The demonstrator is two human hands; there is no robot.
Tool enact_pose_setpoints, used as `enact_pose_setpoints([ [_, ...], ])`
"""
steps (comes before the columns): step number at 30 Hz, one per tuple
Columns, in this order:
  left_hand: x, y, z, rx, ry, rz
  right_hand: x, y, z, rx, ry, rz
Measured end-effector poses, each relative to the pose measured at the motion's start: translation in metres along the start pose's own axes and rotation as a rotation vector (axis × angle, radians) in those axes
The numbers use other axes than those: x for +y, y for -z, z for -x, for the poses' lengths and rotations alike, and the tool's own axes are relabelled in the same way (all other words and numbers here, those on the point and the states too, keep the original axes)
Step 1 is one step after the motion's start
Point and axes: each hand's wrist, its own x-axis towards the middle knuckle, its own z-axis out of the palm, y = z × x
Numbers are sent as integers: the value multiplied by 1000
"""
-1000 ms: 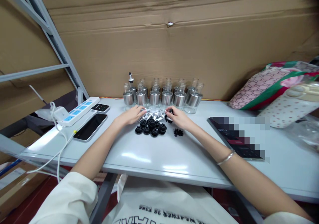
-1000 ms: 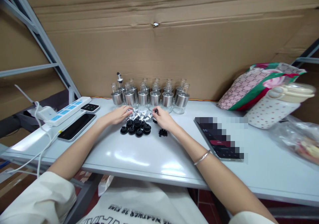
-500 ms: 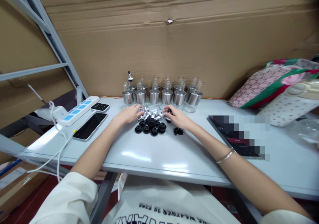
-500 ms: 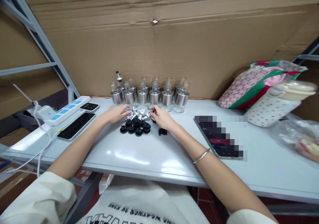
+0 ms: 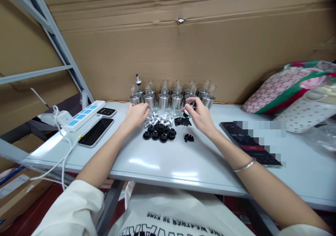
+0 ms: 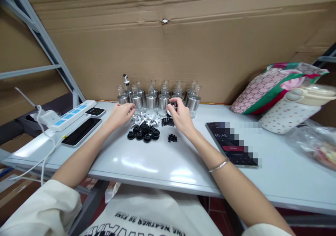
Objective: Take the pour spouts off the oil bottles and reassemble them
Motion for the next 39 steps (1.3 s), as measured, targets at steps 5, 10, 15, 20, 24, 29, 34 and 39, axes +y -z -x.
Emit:
enact_pose_setpoints([
  [5,33,5,11,219,-153,141,-7,-7,6,-153,32,-197],
  [10,62,1,25,256,-364,160,-16,-17,14,-232,25,-297],
  [15,69,-5,28,275,-399,159,-22,-21,17,-259,25,-318],
  [20,68,-6,28,292,-382,131,-24,-17,19,-308,55,-216],
  [24,64,-1,25,270,-326,116,-26,-11,21,-316,146,-82],
  [29,55,3,21,279,-277,117,-23,-9,18,-274,236,-13],
  [34,51,3,20,308,-287,145,-18,-11,17,-162,283,91],
  [39,50,2,20,301,-309,152,-15,-10,15,-84,351,149],
])
